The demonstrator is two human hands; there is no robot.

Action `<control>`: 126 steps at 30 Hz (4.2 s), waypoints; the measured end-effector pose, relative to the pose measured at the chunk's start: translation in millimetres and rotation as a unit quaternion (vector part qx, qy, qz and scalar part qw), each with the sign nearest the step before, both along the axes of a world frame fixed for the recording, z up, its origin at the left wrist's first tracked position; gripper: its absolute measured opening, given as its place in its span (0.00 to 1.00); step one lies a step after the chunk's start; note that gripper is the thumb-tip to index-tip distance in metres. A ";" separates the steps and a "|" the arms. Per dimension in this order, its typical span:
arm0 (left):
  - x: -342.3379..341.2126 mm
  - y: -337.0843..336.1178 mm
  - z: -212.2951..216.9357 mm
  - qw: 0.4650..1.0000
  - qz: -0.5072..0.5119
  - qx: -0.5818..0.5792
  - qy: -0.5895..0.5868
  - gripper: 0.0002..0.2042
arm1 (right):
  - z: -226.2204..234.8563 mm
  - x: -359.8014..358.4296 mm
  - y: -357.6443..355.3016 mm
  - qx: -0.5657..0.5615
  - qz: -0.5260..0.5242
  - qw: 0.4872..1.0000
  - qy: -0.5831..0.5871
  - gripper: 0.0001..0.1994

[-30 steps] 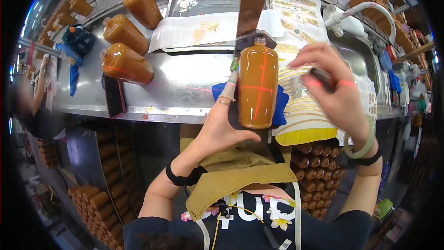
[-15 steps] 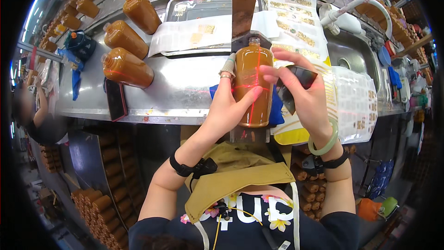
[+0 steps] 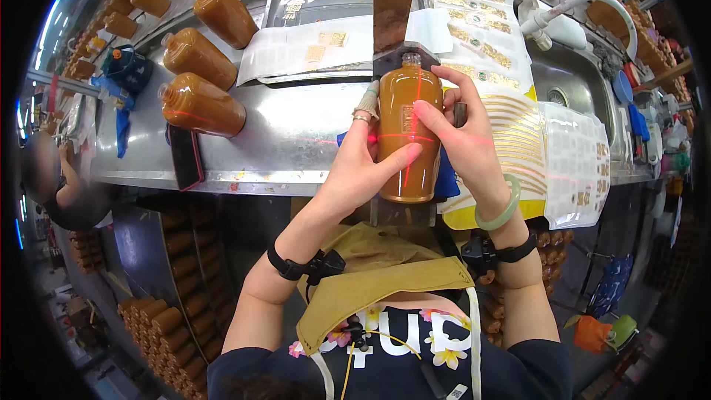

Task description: The recorder is manually applying adhesive labels to plastic bottles filled with a brown liquid in an industrial processing facility.

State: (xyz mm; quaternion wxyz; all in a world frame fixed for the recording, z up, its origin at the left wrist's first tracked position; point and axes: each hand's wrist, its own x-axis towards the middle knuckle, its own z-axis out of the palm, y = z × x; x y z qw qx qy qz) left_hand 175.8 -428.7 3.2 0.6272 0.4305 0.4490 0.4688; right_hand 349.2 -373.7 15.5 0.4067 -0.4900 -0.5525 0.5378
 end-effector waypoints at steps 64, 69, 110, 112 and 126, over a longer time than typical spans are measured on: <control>5.7 -6.4 -0.6 0.998 0.041 0.005 -0.045 0.44 | -8.7 10.6 4.9 -0.040 0.012 0.998 0.046 0.31; 5.6 -6.7 -1.0 0.991 0.047 -0.029 -0.123 0.39 | -1.4 27.3 -3.8 -0.038 -0.013 0.991 0.129 0.21; 5.3 -7.5 -9.1 0.993 0.060 -0.029 -0.096 0.33 | 11.7 9.3 -79.0 0.128 -0.041 0.980 -0.149 0.12; 4.3 -7.5 -11.4 0.995 0.047 -0.027 -0.089 0.34 | 10.0 14.9 -75.1 0.133 -0.027 0.983 -0.125 0.12; -15.9 0.7 -12.7 0.990 0.096 -0.019 -0.105 0.37 | -9.9 59.5 -39.7 0.002 -0.117 0.965 0.235 0.16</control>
